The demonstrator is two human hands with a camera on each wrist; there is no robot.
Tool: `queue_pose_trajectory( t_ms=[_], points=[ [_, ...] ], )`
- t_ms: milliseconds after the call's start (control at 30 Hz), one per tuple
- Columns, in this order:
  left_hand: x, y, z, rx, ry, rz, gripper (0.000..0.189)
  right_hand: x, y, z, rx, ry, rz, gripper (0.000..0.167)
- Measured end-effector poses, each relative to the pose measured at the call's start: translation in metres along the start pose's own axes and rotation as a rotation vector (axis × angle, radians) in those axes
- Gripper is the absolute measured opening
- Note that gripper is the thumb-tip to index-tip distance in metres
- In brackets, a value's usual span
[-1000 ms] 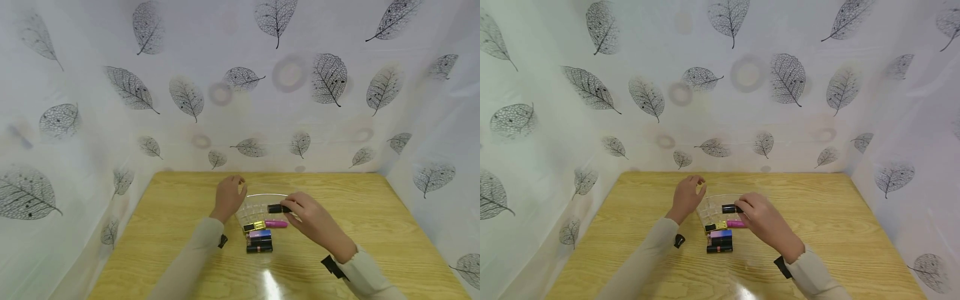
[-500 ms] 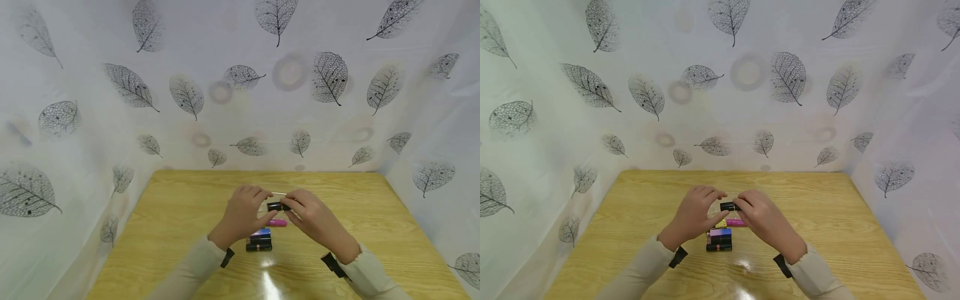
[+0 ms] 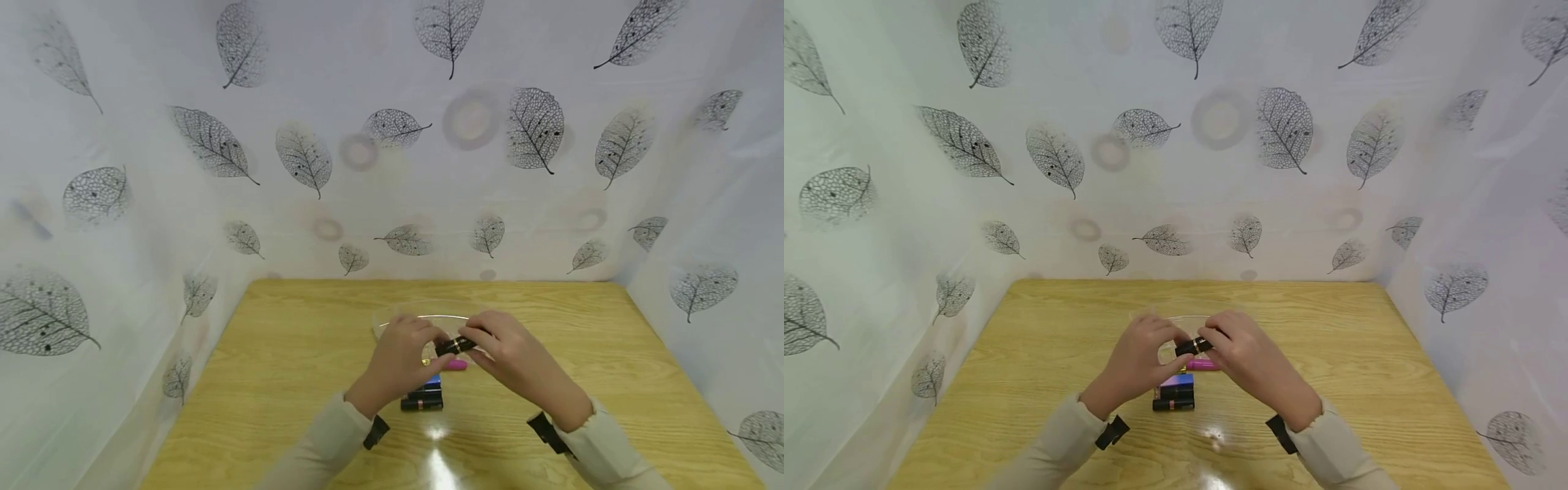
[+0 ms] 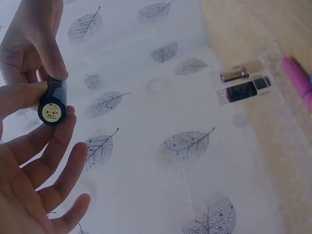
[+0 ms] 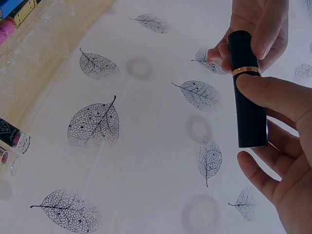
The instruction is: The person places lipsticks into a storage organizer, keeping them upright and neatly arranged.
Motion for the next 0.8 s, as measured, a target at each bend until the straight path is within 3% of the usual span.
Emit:
queue_pose_trajectory(
  t_ms=[133, 500, 667, 800],
  points=[
    [-0.004, 0.004, 0.000, -0.050, -0.021, -0.001, 0.024, -0.002, -0.002, -0.003, 0.032, 0.035, -0.016, 0.045],
    [-0.008, 0.016, 0.000, -0.202, -0.034, -0.075, 0.026, -0.002, -0.004, -0.004, 0.087, 0.111, -0.007, 0.052],
    [-0.011, 0.024, 0.000, -0.294, -0.066, -0.119, 0.024, 0.000, -0.004, -0.004, 0.232, 0.139, -0.028, 0.041],
    [-0.013, 0.029, -0.002, -0.355, -0.073, -0.179, 0.023, 0.002, -0.002, -0.002, 0.326, 0.183, -0.056, 0.056]
  ],
)
Point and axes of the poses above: each hand's wrist, its own x-axis towards the middle knuckle, its own y-axis out of the palm, z = x × y, the point moved 1 cm from there along x, towards the middle knuckle
